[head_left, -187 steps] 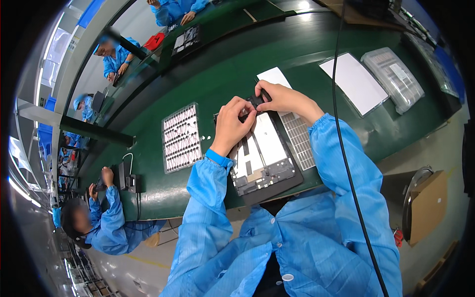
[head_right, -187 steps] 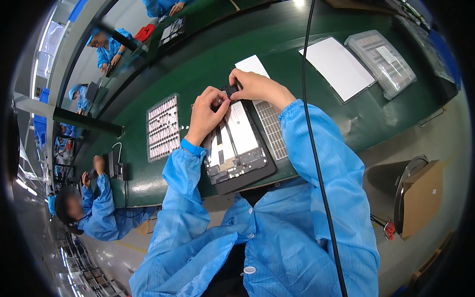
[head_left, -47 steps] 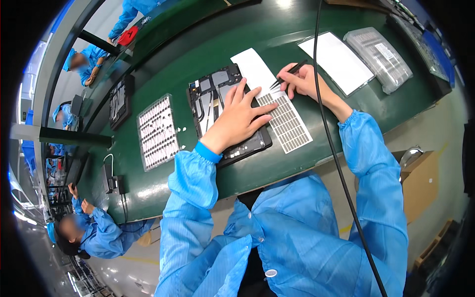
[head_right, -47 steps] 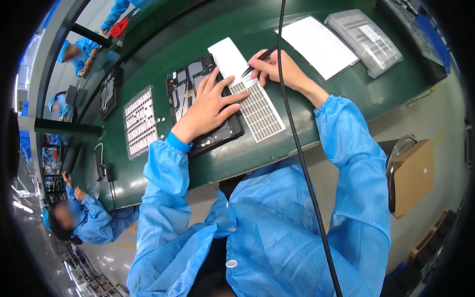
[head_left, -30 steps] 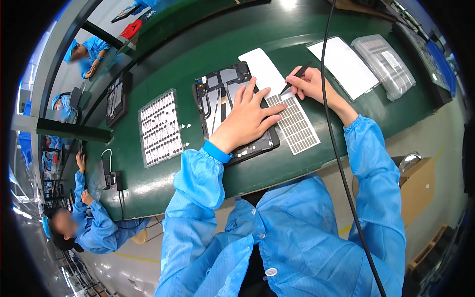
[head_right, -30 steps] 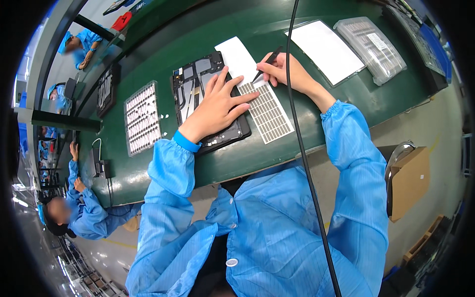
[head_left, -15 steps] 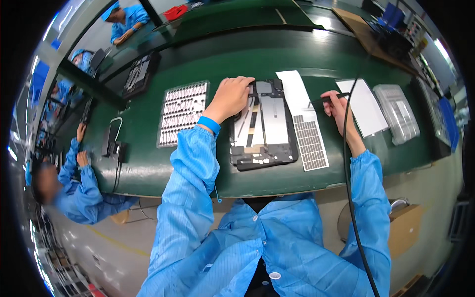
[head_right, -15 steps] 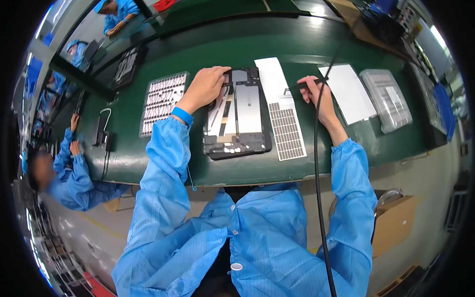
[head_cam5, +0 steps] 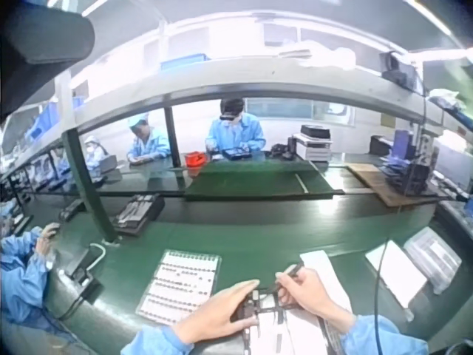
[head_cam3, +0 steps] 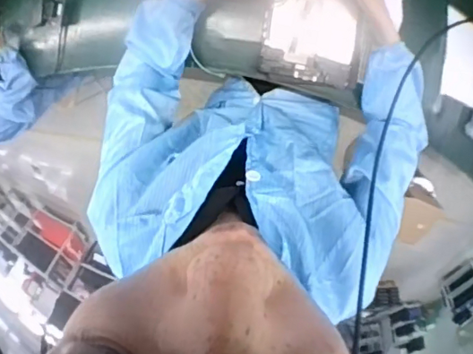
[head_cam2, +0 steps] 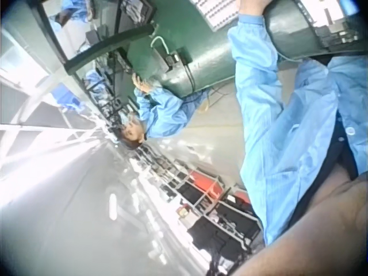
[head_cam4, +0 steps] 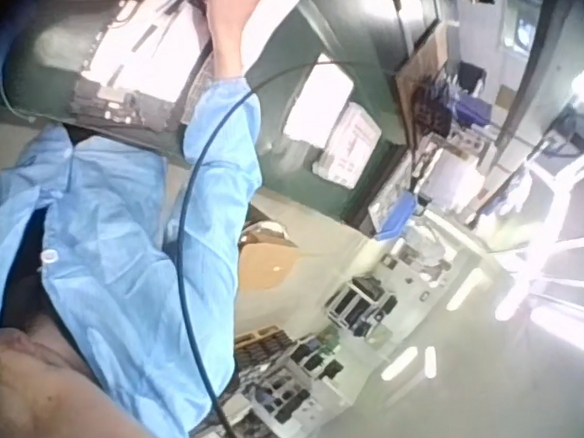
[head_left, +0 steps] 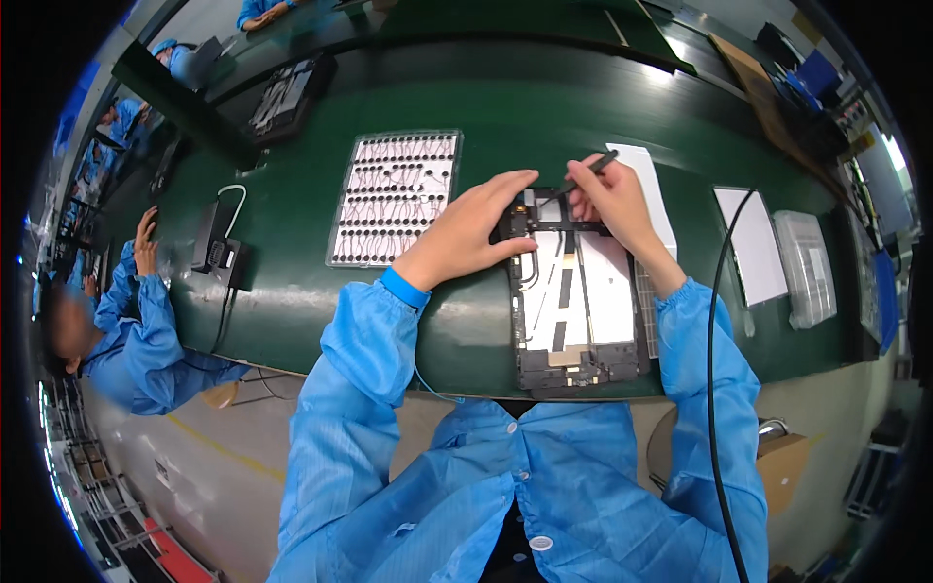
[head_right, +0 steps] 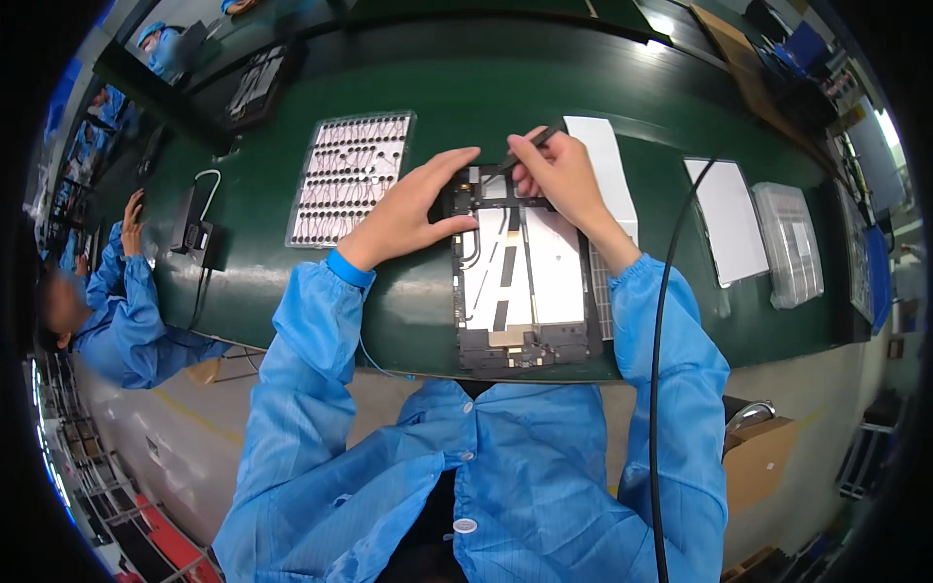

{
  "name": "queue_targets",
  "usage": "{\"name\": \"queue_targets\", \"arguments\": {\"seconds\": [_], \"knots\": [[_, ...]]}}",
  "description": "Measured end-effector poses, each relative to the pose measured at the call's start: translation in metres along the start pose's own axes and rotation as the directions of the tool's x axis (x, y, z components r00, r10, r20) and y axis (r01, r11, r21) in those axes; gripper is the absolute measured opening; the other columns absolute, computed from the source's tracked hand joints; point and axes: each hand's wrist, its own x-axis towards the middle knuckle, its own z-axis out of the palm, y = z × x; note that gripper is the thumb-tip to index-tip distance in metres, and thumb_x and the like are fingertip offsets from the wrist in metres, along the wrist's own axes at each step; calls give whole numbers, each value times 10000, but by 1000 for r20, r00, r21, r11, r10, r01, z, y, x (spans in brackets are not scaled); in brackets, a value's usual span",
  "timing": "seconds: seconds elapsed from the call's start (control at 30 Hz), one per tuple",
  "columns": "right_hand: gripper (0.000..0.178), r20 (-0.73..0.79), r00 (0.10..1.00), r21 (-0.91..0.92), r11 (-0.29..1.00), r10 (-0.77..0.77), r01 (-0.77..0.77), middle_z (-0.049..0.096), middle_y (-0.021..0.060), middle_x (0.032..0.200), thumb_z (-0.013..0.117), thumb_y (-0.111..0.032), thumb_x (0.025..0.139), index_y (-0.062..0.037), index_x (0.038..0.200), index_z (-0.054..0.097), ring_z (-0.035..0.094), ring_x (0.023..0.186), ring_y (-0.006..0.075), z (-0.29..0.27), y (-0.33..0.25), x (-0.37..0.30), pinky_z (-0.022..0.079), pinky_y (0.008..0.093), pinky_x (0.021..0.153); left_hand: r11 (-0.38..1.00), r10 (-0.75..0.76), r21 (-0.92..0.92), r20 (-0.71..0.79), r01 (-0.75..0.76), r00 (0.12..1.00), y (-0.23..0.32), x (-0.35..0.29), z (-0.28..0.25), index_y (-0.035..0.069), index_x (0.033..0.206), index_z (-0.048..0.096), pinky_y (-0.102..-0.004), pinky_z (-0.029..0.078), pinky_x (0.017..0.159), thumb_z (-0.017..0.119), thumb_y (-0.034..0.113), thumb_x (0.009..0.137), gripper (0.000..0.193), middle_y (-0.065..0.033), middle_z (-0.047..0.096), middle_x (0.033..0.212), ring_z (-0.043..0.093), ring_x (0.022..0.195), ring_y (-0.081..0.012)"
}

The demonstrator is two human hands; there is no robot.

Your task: Assembling small electronic components into a device frame on a factory production line.

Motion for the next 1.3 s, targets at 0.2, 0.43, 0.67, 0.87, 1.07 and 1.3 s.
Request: {"name": "queue_targets", "arguments": {"seconds": [0.2,0.43,0.67,0.87,1.07,1.3], "knots": [[278,-1,1000,-43,999,30,-30,646,24,704,626,-290,1010,-16,961,635,622,570,75,3,-1,2,486,188,513,978,103,185,-28,-96,994,0,-2,-9,4,1420,458,-443,420,1086,768,366,839,751,-200,542,1394,517,1287,-378],[269,7,999,-34,999,42,-42,641,21,722,617,-279,1014,-12,979,633,614,591,67,2,0,2,495,188,523,991,32,129,-15,-30,999,2,-1,-8,6,1392,476,-449,426,1077,769,343,836,714,-196,556,1375,530,1264,-378],[257,6,999,-30,999,38,-38,642,23,727,618,-262,1013,-10,966,625,612,604,69,2,-1,2,503,198,535,985,69,157,-9,-66,998,1,1,-7,39,1331,544,-440,431,1076,790,300,823,622,-139,569,1392,527,1292,-352],[247,14,1000,-21,1000,11,-11,642,29,721,618,-246,1013,-5,960,622,613,609,72,3,-1,1,504,206,533,973,81,212,43,-88,996,4,2,-8,125,1244,636,-435,444,1056,746,292,856,436,-111,588,1362,531,1290,-331],[219,4,1000,-53,998,14,-14,639,20,731,609,-228,1019,-12,984,614,611,632,63,6,-2,-3,501,193,546,955,137,259,58,-147,989,8,3,-8,106,1148,680,-439,449,1044,724,297,876,335,-93,601,1316,541,1267,-322],[214,-245,914,-1,943,-323,333,699,66,861,642,-202,996,1,1062,649,656,725,95,-21,-5,-7,520,228,598,921,146,347,112,-177,983,22,10,-10,94,1148,676,-455,377,1131,699,266,894,307,-64,606,1326,515,1309,-301]]}}
